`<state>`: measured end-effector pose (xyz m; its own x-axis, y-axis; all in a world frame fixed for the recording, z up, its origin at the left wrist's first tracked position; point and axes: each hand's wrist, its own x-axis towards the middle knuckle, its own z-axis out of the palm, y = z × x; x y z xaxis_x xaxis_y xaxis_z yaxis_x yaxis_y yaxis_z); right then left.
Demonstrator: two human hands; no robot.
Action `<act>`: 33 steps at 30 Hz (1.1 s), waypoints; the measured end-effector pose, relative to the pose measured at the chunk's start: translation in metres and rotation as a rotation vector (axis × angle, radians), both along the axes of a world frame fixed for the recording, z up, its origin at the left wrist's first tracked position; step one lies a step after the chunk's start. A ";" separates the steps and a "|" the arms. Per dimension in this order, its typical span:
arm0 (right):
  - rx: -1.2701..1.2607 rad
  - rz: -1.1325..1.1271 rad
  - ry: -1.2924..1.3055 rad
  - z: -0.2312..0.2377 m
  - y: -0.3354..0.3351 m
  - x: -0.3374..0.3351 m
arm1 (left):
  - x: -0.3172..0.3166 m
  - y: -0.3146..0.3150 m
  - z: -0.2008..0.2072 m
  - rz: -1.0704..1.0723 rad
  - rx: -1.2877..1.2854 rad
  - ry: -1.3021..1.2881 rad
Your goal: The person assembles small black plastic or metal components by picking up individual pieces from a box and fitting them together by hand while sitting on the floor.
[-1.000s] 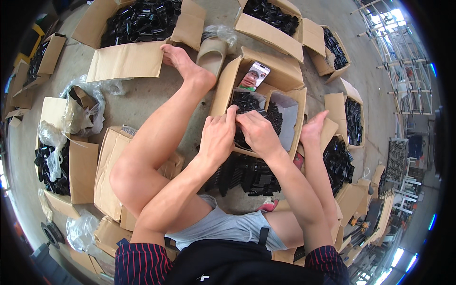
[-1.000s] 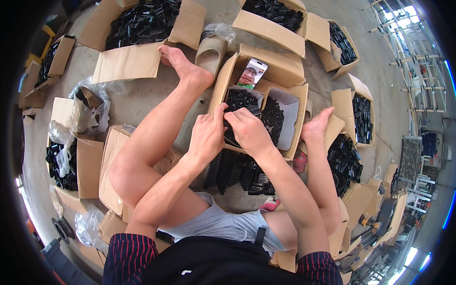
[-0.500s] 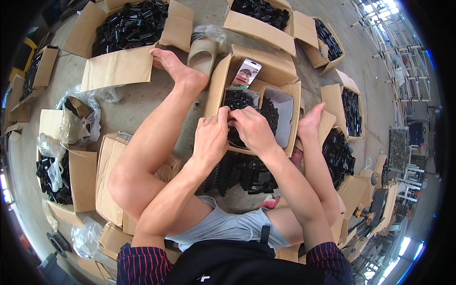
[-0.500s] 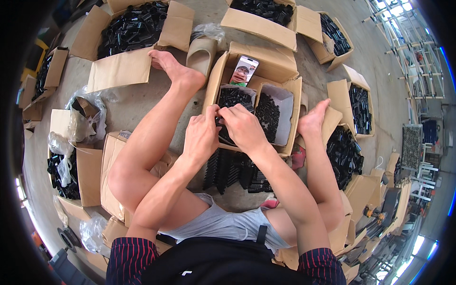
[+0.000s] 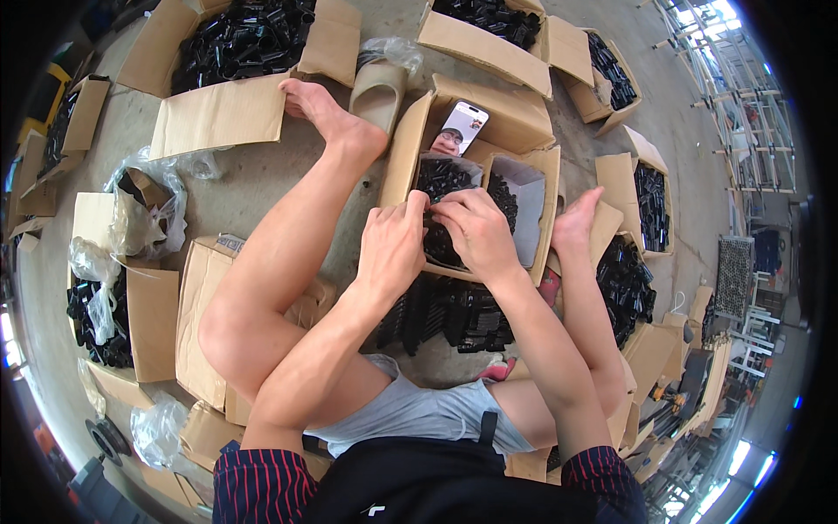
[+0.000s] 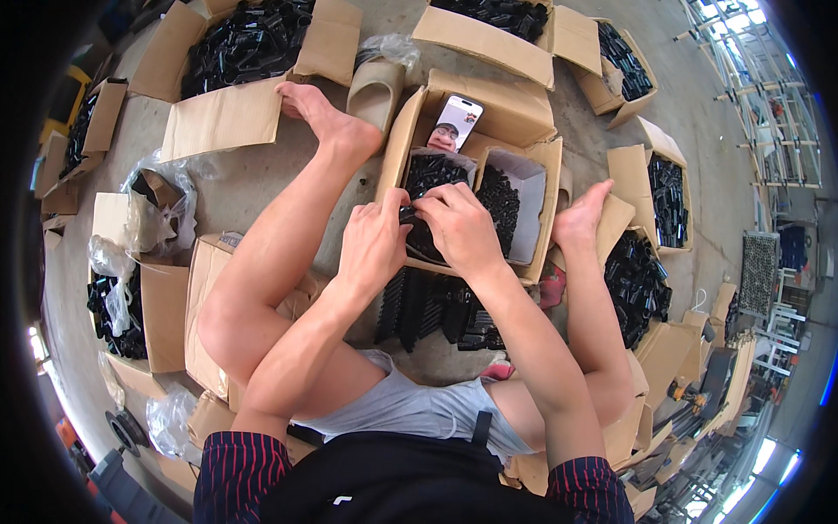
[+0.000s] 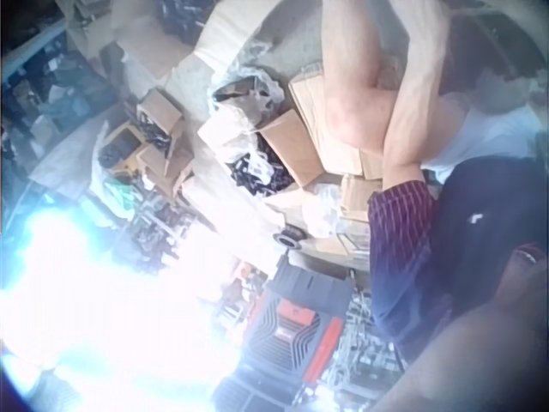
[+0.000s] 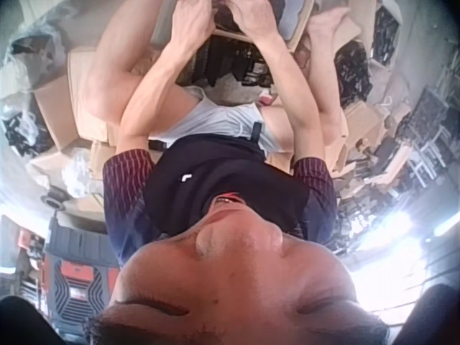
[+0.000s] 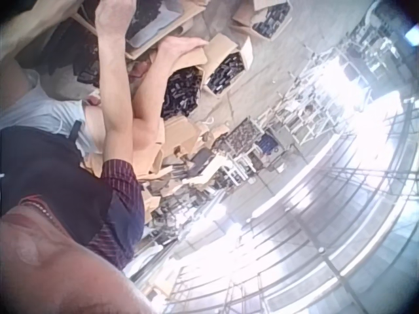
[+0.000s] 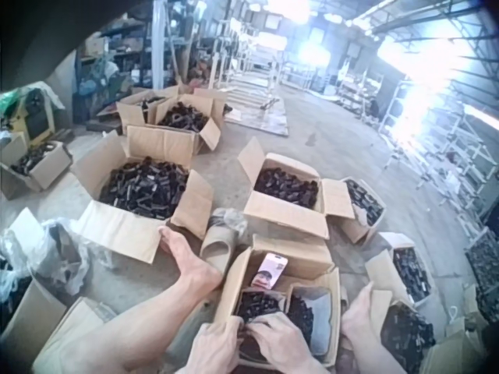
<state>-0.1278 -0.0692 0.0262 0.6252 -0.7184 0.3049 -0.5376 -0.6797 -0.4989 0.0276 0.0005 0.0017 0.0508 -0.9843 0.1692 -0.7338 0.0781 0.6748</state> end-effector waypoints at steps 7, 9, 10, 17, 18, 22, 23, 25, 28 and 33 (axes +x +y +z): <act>-0.026 0.001 0.067 0.006 0.002 -0.004 | -0.003 0.000 0.000 0.007 -0.019 0.020; -0.055 -0.049 0.020 0.004 0.001 -0.004 | 0.001 0.001 -0.001 0.019 -0.056 0.009; -0.077 -0.100 -0.026 0.002 -0.002 -0.008 | 0.003 0.002 -0.001 0.027 -0.075 0.003; 0.369 -0.709 0.113 -0.072 -0.017 -0.115 | 0.002 -0.007 0.005 0.265 0.206 0.348; 0.455 -0.710 0.255 -0.082 -0.015 -0.123 | 0.005 -0.007 0.003 0.298 0.265 0.442; 0.624 -0.526 0.392 -0.103 -0.021 -0.120 | 0.019 -0.005 -0.011 0.351 0.406 1.028; 0.661 -0.517 0.459 -0.103 -0.026 -0.113 | 0.021 -0.005 -0.010 0.362 0.437 1.150; 0.731 -0.498 0.593 -0.105 -0.032 -0.103 | 0.023 -0.004 -0.010 0.408 0.550 1.280; 0.811 -0.508 0.577 -0.117 -0.041 -0.111 | 0.019 -0.003 -0.006 0.365 0.572 1.629; 0.863 -0.504 0.626 -0.110 -0.041 -0.111 | 0.008 -0.002 0.003 0.178 0.498 1.947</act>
<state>-0.2393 -0.1098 -0.0841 0.0803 -0.7454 -0.6618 -0.9634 0.1124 -0.2434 0.0356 -0.0014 0.0045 -0.1226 -0.8832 -0.4527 0.8819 -0.3061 0.3584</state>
